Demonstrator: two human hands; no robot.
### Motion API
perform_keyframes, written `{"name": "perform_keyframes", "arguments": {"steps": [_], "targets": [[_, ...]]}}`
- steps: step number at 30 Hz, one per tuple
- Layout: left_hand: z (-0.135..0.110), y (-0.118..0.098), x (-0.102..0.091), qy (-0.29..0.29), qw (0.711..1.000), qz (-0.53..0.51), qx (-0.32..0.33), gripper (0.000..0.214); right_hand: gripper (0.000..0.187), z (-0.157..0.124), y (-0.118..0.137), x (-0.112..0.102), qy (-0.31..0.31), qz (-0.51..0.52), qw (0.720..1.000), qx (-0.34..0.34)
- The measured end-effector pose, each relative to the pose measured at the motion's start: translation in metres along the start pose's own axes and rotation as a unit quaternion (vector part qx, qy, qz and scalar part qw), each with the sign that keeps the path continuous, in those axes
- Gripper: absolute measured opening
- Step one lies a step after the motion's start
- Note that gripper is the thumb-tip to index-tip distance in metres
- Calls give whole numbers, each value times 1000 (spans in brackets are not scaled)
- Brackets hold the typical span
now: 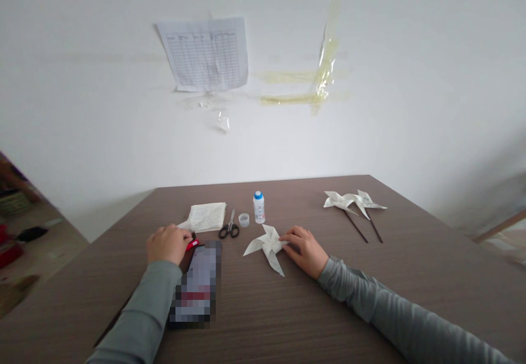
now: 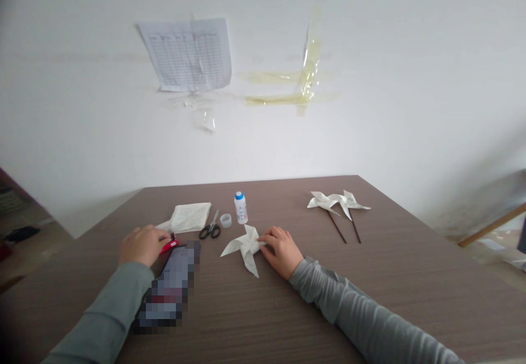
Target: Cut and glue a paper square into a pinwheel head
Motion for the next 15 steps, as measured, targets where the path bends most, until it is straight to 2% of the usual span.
{"name": "perform_keyframes", "arguments": {"steps": [3, 10, 15], "targets": [[0, -3, -4, -1, 1000, 1, -1, 24, 26, 0, 1, -1, 1, 2, 1000, 6], [2, -7, -5, 13, 999, 33, 8, 42, 26, 0, 1, -2, 9, 11, 1000, 16], [3, -1, 1, 5, 1000, 15, 8, 36, 26, 0, 1, -3, 8, 18, 1000, 10]]}}
Point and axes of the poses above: each hand's wrist, its own z-axis towards the middle knuckle, its own x-axis out of the palm, y = z × x, the point moved 4 cm from there along z, towards the middle knuckle, and after that the axes turned 9 degrees about x, right-handed, at the moved point
